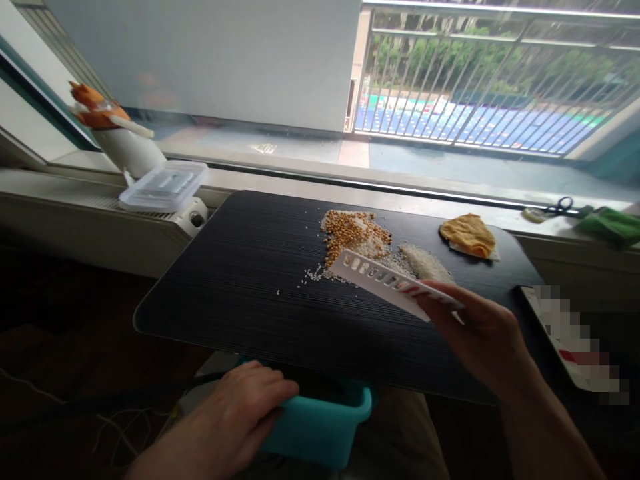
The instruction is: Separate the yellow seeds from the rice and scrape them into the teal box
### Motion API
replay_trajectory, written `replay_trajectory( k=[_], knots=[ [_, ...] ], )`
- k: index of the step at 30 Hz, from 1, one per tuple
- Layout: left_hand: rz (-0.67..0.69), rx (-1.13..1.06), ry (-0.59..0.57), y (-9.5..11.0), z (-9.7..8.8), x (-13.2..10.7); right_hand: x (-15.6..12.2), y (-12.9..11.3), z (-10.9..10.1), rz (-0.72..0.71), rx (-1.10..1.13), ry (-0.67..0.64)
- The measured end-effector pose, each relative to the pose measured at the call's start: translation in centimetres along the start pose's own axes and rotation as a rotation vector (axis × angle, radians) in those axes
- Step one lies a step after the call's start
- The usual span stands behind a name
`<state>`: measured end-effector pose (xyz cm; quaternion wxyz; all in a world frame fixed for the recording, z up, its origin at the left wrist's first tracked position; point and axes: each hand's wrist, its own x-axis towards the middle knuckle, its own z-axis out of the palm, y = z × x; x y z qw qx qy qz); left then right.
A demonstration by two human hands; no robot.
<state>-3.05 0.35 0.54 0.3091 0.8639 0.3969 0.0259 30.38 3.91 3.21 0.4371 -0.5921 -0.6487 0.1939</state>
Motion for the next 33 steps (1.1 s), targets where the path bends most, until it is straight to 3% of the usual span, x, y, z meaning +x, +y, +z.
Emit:
replay_trajectory(
  k=[5, 10, 16, 25, 33],
  knots=[
    [-0.019, -0.007, -0.029, 0.0, 0.7, 0.4, 2.8, 1.1, 1.3, -0.032, -0.031, -0.043],
    [-0.021, -0.016, -0.054, -0.1, 0.9, 0.5, 3.5, 2.0, 1.8, -0.015, -0.038, -0.087],
    [-0.011, -0.007, 0.011, -0.3, 1.3, 0.3, 3.2, 3.0, 2.0, 0.008, 0.007, -0.165],
    [-0.036, -0.015, -0.066, 0.1, 0.7, 0.7, 2.2, 2.3, 1.3, 0.001, 0.006, -0.268],
    [-0.03, -0.023, -0.071, 0.1, 0.9, 0.8, 0.4, 0.5, -0.3, 0.026, -0.018, -0.15]
  ],
)
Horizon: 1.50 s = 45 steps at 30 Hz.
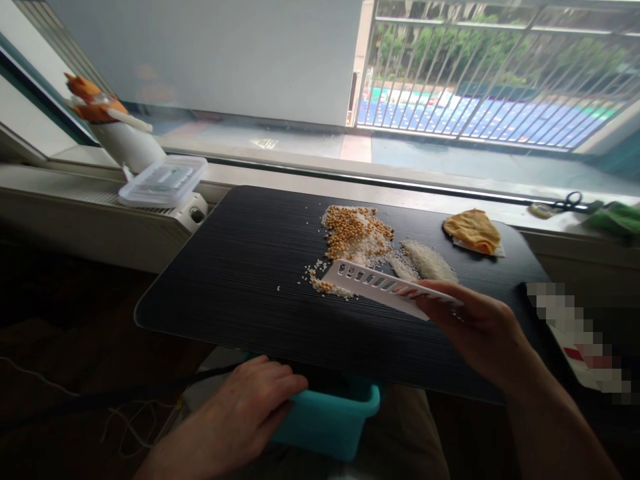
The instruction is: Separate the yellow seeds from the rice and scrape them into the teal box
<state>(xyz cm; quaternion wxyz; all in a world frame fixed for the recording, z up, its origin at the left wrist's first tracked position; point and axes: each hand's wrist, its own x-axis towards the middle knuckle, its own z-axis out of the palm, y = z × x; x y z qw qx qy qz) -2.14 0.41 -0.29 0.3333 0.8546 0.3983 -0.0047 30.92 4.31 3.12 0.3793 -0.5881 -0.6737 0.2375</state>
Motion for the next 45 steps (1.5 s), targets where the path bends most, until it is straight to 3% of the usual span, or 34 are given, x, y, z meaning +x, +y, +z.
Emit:
replay_trajectory(
  k=[5, 23, 30, 35, 45],
  knots=[
    [0.005, -0.005, -0.013, 0.4, -0.4, 0.2, -0.4, -0.8, 0.0, -0.032, -0.031, -0.063],
    [0.004, 0.015, -0.019, 0.5, -0.6, 0.2, -0.9, -1.0, -0.4, -0.006, -0.022, -0.034],
    [0.017, 0.013, 0.001, 0.3, -0.5, 0.0, -0.8, -0.9, -0.1, -0.021, -0.014, -0.106],
    [0.03, 0.019, 0.012, 0.3, -0.7, 0.1, -1.4, -1.4, -0.6, 0.001, -0.038, -0.047],
    [0.034, 0.015, 0.034, 0.3, -0.6, -0.1, -4.9, -1.7, -2.1, -0.001, 0.007, -0.161]
  ],
)
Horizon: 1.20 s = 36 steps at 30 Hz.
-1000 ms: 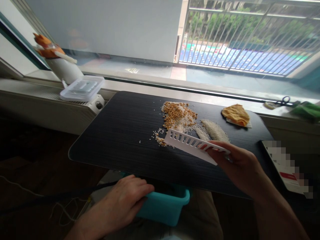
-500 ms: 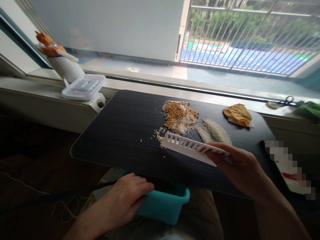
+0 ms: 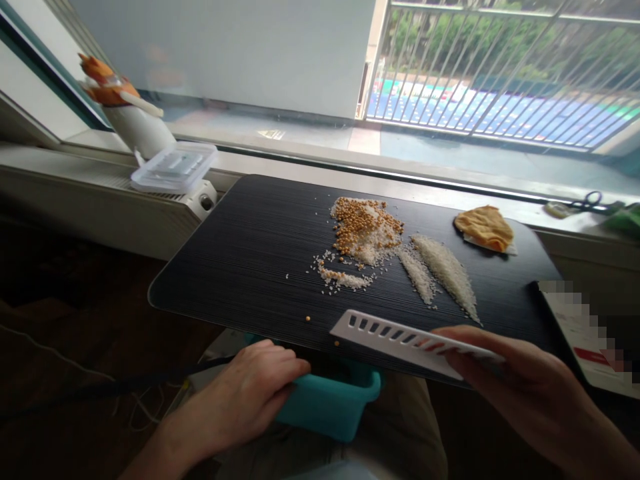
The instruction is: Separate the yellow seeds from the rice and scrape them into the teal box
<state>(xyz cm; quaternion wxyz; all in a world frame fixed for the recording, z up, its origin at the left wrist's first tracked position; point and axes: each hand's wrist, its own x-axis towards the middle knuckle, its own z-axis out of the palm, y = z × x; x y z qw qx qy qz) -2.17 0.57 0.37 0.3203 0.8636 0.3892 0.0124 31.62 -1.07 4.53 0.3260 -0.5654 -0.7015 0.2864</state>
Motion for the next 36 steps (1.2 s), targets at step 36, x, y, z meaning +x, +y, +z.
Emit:
replay_trajectory(
  k=[36],
  knots=[
    [0.002, 0.011, -0.003, -0.5, -0.1, -0.4, 3.5, 1.3, 2.0, 0.06, 0.001, 0.28]
  ],
)
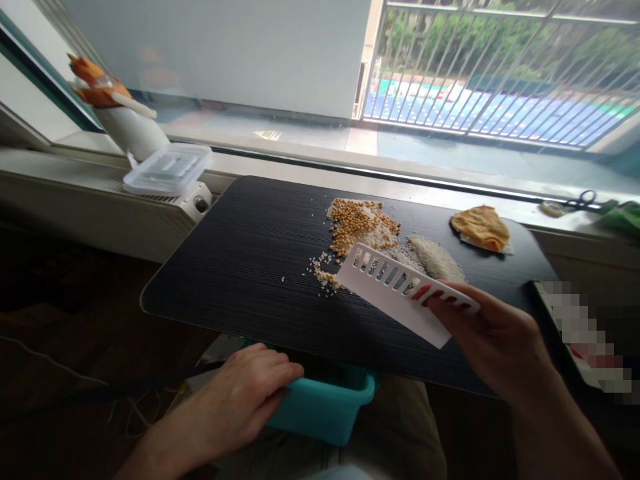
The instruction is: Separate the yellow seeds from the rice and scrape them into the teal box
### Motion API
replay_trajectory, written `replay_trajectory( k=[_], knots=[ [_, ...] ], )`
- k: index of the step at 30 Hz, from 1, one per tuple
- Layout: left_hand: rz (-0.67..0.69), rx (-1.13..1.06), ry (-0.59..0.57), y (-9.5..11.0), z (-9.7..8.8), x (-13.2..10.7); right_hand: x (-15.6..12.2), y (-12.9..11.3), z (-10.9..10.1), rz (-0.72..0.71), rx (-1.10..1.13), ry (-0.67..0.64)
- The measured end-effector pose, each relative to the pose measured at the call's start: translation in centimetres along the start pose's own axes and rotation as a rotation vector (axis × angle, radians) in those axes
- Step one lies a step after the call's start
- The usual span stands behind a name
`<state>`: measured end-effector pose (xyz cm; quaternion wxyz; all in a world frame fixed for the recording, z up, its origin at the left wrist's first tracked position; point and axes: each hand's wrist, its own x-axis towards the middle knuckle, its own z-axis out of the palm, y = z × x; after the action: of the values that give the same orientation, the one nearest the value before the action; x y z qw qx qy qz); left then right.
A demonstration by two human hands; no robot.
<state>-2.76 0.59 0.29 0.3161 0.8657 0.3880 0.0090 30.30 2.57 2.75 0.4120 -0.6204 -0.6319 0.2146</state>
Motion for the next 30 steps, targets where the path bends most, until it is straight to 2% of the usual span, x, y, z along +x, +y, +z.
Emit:
replay_trajectory(
  k=[7, 15, 20, 25, 30],
  knots=[
    [0.019, 0.034, 0.043, 0.0, 0.0, 0.1, 0.3, -0.5, 0.1, 0.028, -0.009, 0.008],
    [0.005, 0.018, 0.024, 0.0, 0.0, 0.1, 0.3, -1.2, -0.3, -0.004, 0.018, -0.128],
    [-0.001, 0.0, 0.017, -0.2, 0.1, 0.2, -0.3, -0.5, -0.7, -0.001, -0.017, -0.025],
    [-0.004, 0.0, 0.027, -0.2, 0.1, 0.1, -0.5, -0.2, -0.8, 0.016, 0.028, -0.093],
    [0.005, 0.005, 0.04, -0.2, 0.2, 0.0, 0.1, -0.4, -0.1, 0.004, 0.019, -0.034]
  ],
)
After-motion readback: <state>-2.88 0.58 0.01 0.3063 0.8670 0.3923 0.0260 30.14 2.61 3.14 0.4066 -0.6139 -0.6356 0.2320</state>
